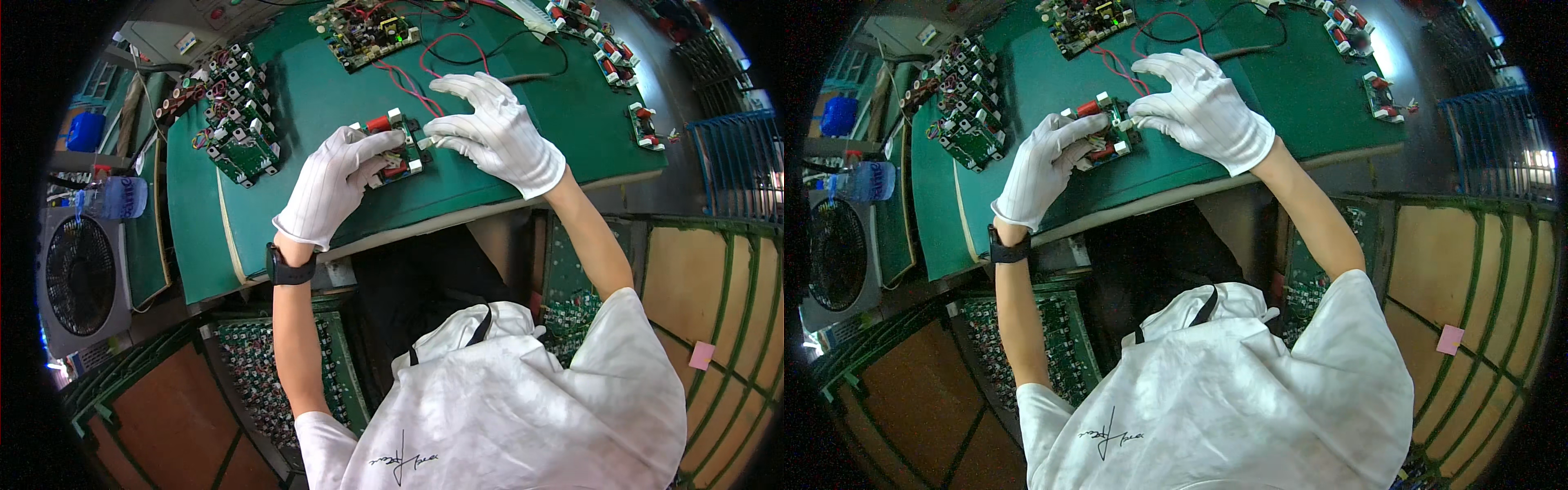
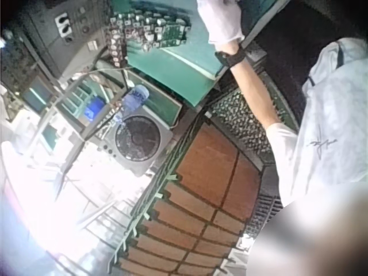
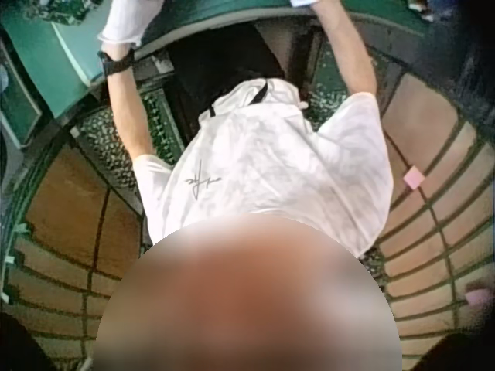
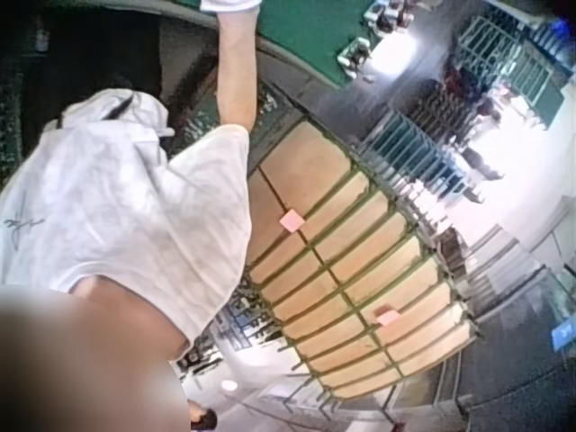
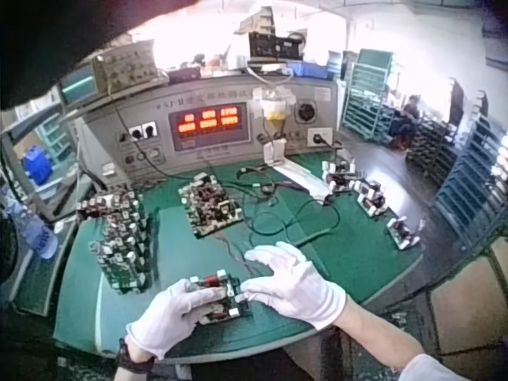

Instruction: Assemble and test electronic circuit board components using probes and connectors.

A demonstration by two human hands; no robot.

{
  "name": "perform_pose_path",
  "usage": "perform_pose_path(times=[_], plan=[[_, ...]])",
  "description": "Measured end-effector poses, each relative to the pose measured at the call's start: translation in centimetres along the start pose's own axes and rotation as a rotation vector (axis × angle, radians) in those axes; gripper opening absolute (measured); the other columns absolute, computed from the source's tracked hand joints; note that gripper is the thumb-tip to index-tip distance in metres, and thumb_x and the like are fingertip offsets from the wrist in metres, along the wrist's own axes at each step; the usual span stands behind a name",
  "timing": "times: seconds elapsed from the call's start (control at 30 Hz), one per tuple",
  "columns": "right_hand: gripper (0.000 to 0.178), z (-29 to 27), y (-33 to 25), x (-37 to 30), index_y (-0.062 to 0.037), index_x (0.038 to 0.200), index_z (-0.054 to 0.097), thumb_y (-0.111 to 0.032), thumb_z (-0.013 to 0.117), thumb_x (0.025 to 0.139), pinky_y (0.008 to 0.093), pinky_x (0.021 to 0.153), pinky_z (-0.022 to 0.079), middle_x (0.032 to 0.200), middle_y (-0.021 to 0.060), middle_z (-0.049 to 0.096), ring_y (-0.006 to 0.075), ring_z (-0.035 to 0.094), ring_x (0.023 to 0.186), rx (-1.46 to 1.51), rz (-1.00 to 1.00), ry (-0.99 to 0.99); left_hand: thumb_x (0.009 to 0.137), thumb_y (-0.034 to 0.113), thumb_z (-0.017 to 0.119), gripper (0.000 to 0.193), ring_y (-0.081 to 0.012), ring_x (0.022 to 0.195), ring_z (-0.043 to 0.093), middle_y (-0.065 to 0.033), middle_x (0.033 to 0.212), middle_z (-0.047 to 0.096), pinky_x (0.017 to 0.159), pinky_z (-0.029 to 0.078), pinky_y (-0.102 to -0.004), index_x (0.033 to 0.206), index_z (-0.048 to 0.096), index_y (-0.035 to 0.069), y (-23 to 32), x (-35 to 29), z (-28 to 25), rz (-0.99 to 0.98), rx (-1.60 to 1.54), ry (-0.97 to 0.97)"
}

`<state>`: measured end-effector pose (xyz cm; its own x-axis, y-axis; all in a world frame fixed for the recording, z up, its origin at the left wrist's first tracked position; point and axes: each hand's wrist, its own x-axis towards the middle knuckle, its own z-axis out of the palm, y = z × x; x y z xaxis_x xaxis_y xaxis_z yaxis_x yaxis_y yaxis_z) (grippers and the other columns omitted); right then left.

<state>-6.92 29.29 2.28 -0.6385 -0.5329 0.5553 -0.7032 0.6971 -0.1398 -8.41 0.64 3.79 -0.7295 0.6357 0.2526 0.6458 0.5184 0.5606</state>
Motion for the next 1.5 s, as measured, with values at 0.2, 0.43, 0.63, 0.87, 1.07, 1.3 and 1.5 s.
perform_pose_path(times=[0.2, 0.43, 0.63, 0.87, 1.07, 1.3, 1.5], plan=[[0.020, -0.2, -0.9, 1.1, -0.0238, 0.101, 0.079, -0.040, 0.072, 0.091, 0.0580, 0.114, 0.037, 0.136, 0.0070, 0.063, 0.0298, 0.055, 0.135, -0.123, 0.004, -0.041, 0.092, 0.004, 0.071, 0.033, -0.0339, 0.087, 0.065, -0.0142, 0.098, 0.066, 0.078, 0.052, -0.0413, 0.125, 0.072, 0.011, 0.4, 0.2, 1.5, -0.052, -0.032, 0.155], [0.021, -0.3, -0.9, 1.7, -0.0225, 0.097, 0.079, -0.041, 0.072, 0.092, 0.0613, 0.113, 0.039, 0.134, 0.0074, 0.063, 0.0305, 0.054, 0.135, -0.168, -0.022, -0.064, 0.092, 0.005, 0.074, 0.031, -0.0304, 0.086, 0.066, -0.0130, 0.097, 0.066, 0.076, 0.053, -0.0376, 0.122, 0.073, 0.010, 0.7, 0.5, 2.3, -0.055, 0.004, 0.223], [0.021, -0.3, -0.4, 1.6, -0.0214, 0.094, 0.079, -0.041, 0.072, 0.093, 0.0607, 0.112, 0.039, 0.131, 0.0075, 0.065, 0.0299, 0.055, 0.134, -0.181, -0.024, -0.072, 0.092, 0.005, 0.074, 0.031, -0.0286, 0.084, 0.066, -0.0125, 0.096, 0.066, 0.076, 0.053, -0.0372, 0.122, 0.073, 0.010, 0.8, 0.3, 2.5, -0.084, -0.013, 0.238], [0.021, -0.5, -0.3, 1.9, -0.0217, 0.093, 0.078, -0.042, 0.071, 0.093, 0.0607, 0.112, 0.040, 0.130, 0.0072, 0.065, 0.0292, 0.056, 0.133, -0.191, -0.044, -0.091, 0.093, 0.008, 0.073, 0.032, -0.0299, 0.082, 0.065, -0.0135, 0.094, 0.066, 0.073, 0.052, -0.0381, 0.124, 0.073, 0.011, 1.2, 0.4, 2.8, -0.068, 0.009, 0.286], [0.020, -0.5, -0.4, 2.1, -0.0217, 0.094, 0.077, -0.041, 0.071, 0.094, 0.0616, 0.112, 0.039, 0.130, 0.0060, 0.065, 0.0285, 0.057, 0.132, -0.175, -0.067, -0.081, 0.095, 0.015, 0.072, 0.028, -0.0325, 0.086, 0.069, -0.0110, 0.095, 0.072, 0.074, 0.055, -0.0397, 0.122, 0.074, 0.018, 1.8, 0.3, 2.9, -0.090, 0.057, 0.337], [0.015, 0.1, -0.5, 2.2, -0.0215, 0.097, 0.075, -0.035, 0.075, 0.090, 0.0607, 0.116, 0.036, 0.131, 0.0040, 0.065, 0.0265, 0.057, 0.133, -0.214, -0.085, -0.044, 0.096, 0.015, 0.071, 0.028, -0.0318, 0.079, 0.071, -0.0120, 0.092, 0.074, 0.072, 0.055, -0.0371, 0.124, 0.075, 0.016, 2.9, 0.2, 3.0, -0.212, -0.009, 0.374], [0.018, -0.6, -1.4, 2.7, -0.0226, 0.101, 0.074, -0.029, 0.079, 0.085, 0.0583, 0.120, 0.033, 0.135, 0.0024, 0.063, 0.0261, 0.056, 0.135, -0.211, -0.088, -0.060, 0.098, 0.008, 0.069, 0.032, -0.0109, 0.094, 0.074, -0.0139, 0.108, 0.079, 0.082, 0.057, -0.0268, 0.130, 0.072, 0.006, 3.4, 0.3, 2.7, -0.406, -0.407, 0.343]])
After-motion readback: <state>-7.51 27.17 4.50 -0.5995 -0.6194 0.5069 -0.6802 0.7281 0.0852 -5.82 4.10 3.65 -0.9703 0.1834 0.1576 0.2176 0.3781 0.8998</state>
